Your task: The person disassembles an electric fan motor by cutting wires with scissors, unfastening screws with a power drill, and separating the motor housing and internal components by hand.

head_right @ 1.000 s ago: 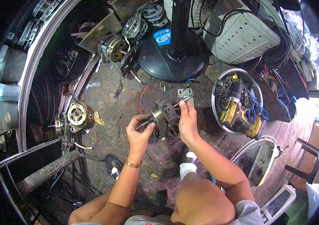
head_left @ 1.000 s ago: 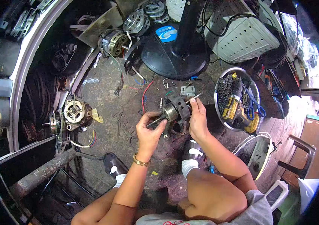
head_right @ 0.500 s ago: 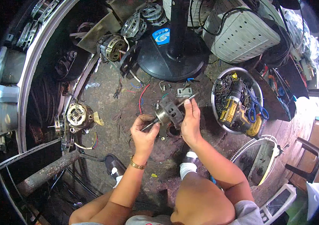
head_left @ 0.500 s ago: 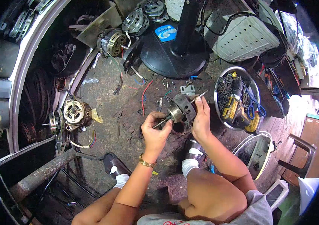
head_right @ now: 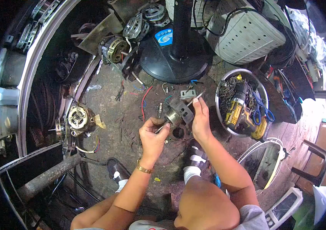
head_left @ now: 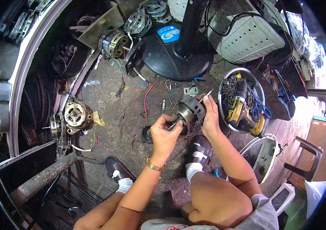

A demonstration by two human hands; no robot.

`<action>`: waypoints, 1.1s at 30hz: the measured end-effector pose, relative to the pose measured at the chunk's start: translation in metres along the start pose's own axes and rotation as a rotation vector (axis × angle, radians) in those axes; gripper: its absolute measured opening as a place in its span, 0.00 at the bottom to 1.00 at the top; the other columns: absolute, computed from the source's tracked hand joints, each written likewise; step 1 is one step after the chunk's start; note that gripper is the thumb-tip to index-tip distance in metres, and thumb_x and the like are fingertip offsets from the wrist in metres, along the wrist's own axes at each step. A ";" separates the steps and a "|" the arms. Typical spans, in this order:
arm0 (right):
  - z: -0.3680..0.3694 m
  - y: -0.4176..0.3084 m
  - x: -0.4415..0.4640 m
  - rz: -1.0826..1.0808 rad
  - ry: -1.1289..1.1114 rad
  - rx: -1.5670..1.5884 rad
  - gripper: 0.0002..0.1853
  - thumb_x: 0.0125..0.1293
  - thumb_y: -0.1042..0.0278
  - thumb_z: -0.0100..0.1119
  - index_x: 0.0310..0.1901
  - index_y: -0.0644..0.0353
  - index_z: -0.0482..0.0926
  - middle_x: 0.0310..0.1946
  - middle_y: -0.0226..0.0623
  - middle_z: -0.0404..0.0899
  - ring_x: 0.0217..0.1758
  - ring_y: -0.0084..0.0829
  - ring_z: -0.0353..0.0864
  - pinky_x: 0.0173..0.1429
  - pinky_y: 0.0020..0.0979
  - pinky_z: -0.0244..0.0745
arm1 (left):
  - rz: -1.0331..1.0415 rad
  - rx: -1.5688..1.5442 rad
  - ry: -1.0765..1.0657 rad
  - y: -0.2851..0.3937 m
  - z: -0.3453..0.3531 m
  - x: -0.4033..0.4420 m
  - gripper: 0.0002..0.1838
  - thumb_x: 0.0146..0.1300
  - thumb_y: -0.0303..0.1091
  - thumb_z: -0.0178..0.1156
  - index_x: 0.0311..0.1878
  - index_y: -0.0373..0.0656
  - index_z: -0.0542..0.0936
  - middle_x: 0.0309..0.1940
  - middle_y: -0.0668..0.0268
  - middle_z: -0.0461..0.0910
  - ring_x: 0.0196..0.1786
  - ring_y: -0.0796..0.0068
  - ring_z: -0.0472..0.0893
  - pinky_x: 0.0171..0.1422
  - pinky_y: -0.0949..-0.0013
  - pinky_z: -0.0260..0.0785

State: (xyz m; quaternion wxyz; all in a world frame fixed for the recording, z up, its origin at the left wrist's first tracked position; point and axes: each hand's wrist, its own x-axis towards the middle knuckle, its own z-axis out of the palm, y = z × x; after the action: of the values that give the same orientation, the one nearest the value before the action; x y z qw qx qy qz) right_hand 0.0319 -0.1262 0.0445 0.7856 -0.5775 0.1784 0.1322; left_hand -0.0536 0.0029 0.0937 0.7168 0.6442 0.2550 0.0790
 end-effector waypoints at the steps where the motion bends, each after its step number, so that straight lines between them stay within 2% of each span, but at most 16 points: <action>1: 0.005 -0.004 0.003 -0.049 0.104 -0.010 0.14 0.71 0.59 0.48 0.47 0.61 0.74 0.40 0.31 0.77 0.44 0.24 0.77 0.52 0.27 0.71 | -0.127 -0.104 0.009 0.003 0.001 0.000 0.06 0.55 0.22 0.64 0.33 0.36 0.77 0.32 0.68 0.79 0.33 0.83 0.77 0.39 0.79 0.70; 2: 0.002 -0.015 0.005 -0.009 0.002 0.037 0.14 0.71 0.59 0.49 0.46 0.61 0.74 0.39 0.31 0.77 0.44 0.24 0.77 0.52 0.27 0.71 | -0.128 -0.103 0.008 0.002 0.002 -0.001 0.06 0.55 0.22 0.64 0.33 0.36 0.77 0.32 0.68 0.79 0.33 0.83 0.77 0.39 0.79 0.70; 4: 0.005 -0.029 0.009 -0.042 0.078 -0.010 0.16 0.70 0.58 0.50 0.49 0.63 0.73 0.41 0.32 0.76 0.45 0.24 0.76 0.53 0.28 0.71 | -0.192 -0.318 0.058 -0.001 0.002 -0.002 0.05 0.56 0.23 0.64 0.34 0.39 0.77 0.30 0.70 0.79 0.30 0.83 0.76 0.36 0.79 0.69; 9: -0.007 -0.040 0.016 -0.055 -0.032 -0.134 0.24 0.70 0.55 0.50 0.57 0.68 0.70 0.49 0.36 0.75 0.52 0.26 0.72 0.60 0.27 0.64 | -0.291 -0.250 -0.057 0.002 -0.003 0.001 0.05 0.57 0.25 0.65 0.35 0.40 0.78 0.28 0.72 0.79 0.27 0.87 0.74 0.31 0.81 0.66; 11: -0.012 -0.031 0.021 -0.071 0.018 -0.134 0.23 0.70 0.56 0.49 0.57 0.68 0.71 0.47 0.35 0.76 0.51 0.26 0.72 0.60 0.27 0.64 | -0.307 -0.242 -0.076 -0.001 -0.005 0.004 0.06 0.57 0.27 0.65 0.35 0.39 0.78 0.27 0.73 0.78 0.26 0.88 0.72 0.29 0.82 0.64; 16: -0.012 -0.042 0.018 -0.076 -0.037 -0.057 0.22 0.71 0.57 0.49 0.56 0.67 0.72 0.47 0.34 0.75 0.51 0.24 0.71 0.61 0.27 0.62 | -0.606 -0.501 -0.117 0.002 -0.004 0.005 0.06 0.58 0.32 0.65 0.35 0.42 0.78 0.27 0.70 0.80 0.24 0.83 0.75 0.26 0.79 0.66; 18: -0.008 -0.052 0.012 -0.090 0.024 -0.264 0.25 0.71 0.56 0.49 0.59 0.69 0.68 0.55 0.39 0.72 0.57 0.27 0.69 0.65 0.28 0.60 | -0.669 -0.562 -0.158 -0.004 -0.011 0.007 0.05 0.60 0.33 0.63 0.35 0.42 0.78 0.27 0.69 0.80 0.24 0.82 0.76 0.26 0.79 0.66; 21: -0.029 -0.039 0.037 -0.171 0.134 -0.069 0.26 0.69 0.56 0.52 0.60 0.68 0.66 0.48 0.36 0.74 0.51 0.27 0.74 0.60 0.29 0.67 | -0.787 -0.653 -0.152 -0.006 -0.019 0.003 0.05 0.60 0.33 0.63 0.36 0.42 0.79 0.27 0.68 0.81 0.24 0.80 0.77 0.26 0.78 0.67; 22: -0.024 -0.050 0.039 -0.151 0.202 -0.127 0.32 0.71 0.53 0.48 0.64 0.73 0.58 0.63 0.47 0.64 0.65 0.33 0.63 0.70 0.30 0.55 | -0.841 -0.680 -0.109 -0.005 -0.021 0.001 0.06 0.59 0.32 0.64 0.36 0.42 0.79 0.27 0.68 0.81 0.24 0.80 0.77 0.25 0.77 0.66; 23: -0.034 -0.054 0.046 -0.175 0.174 -0.130 0.32 0.70 0.53 0.49 0.64 0.74 0.60 0.62 0.47 0.64 0.65 0.33 0.63 0.69 0.31 0.55 | -0.839 -0.676 -0.110 -0.007 -0.022 0.003 0.06 0.59 0.32 0.64 0.36 0.42 0.79 0.27 0.68 0.81 0.24 0.80 0.77 0.25 0.77 0.66; 26: -0.045 -0.054 0.050 -0.183 0.218 -0.096 0.31 0.70 0.54 0.49 0.64 0.72 0.60 0.62 0.46 0.65 0.64 0.33 0.64 0.69 0.31 0.56 | -0.331 -0.069 0.001 -0.028 -0.023 0.017 0.10 0.58 0.28 0.64 0.41 0.35 0.79 0.30 0.68 0.81 0.28 0.84 0.76 0.28 0.79 0.66; 27: -0.044 -0.053 0.047 -0.160 0.268 -0.107 0.30 0.70 0.55 0.49 0.64 0.71 0.61 0.62 0.45 0.66 0.64 0.33 0.65 0.68 0.31 0.57 | -0.289 0.038 0.023 -0.044 -0.028 0.026 0.11 0.56 0.29 0.66 0.41 0.34 0.79 0.29 0.69 0.81 0.30 0.84 0.77 0.30 0.77 0.68; 29: -0.044 -0.050 0.041 -0.132 0.317 -0.121 0.29 0.70 0.55 0.49 0.64 0.71 0.61 0.61 0.44 0.67 0.63 0.33 0.66 0.68 0.31 0.57 | -0.012 0.283 0.052 -0.093 -0.035 0.049 0.12 0.52 0.29 0.67 0.38 0.34 0.79 0.29 0.64 0.82 0.29 0.76 0.80 0.31 0.70 0.70; 30: -0.045 -0.047 0.040 -0.108 0.324 -0.047 0.28 0.70 0.56 0.49 0.63 0.70 0.62 0.60 0.44 0.68 0.62 0.33 0.67 0.67 0.31 0.58 | -0.014 0.284 0.053 -0.087 -0.033 0.055 0.12 0.52 0.29 0.67 0.38 0.34 0.79 0.29 0.64 0.82 0.29 0.76 0.80 0.31 0.70 0.70; 32: -0.048 -0.044 0.037 -0.086 0.333 0.028 0.27 0.70 0.57 0.49 0.62 0.70 0.63 0.58 0.43 0.70 0.60 0.32 0.69 0.67 0.31 0.59 | 0.073 0.652 0.066 -0.072 -0.026 0.070 0.12 0.47 0.28 0.67 0.36 0.33 0.79 0.31 0.56 0.81 0.31 0.61 0.81 0.36 0.62 0.71; 33: -0.051 -0.044 0.036 -0.064 0.308 0.054 0.26 0.70 0.58 0.48 0.62 0.68 0.65 0.57 0.42 0.71 0.59 0.32 0.70 0.66 0.32 0.61 | 0.075 0.653 0.064 -0.074 -0.024 0.080 0.12 0.47 0.28 0.67 0.36 0.33 0.79 0.31 0.56 0.81 0.31 0.61 0.81 0.36 0.62 0.71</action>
State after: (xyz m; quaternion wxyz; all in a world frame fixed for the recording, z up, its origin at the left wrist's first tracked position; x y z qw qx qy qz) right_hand 0.0762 -0.1878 0.0532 0.7680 -0.5751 0.2817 0.0118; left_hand -0.0123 0.0475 0.0003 0.4609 0.8460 0.2650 0.0397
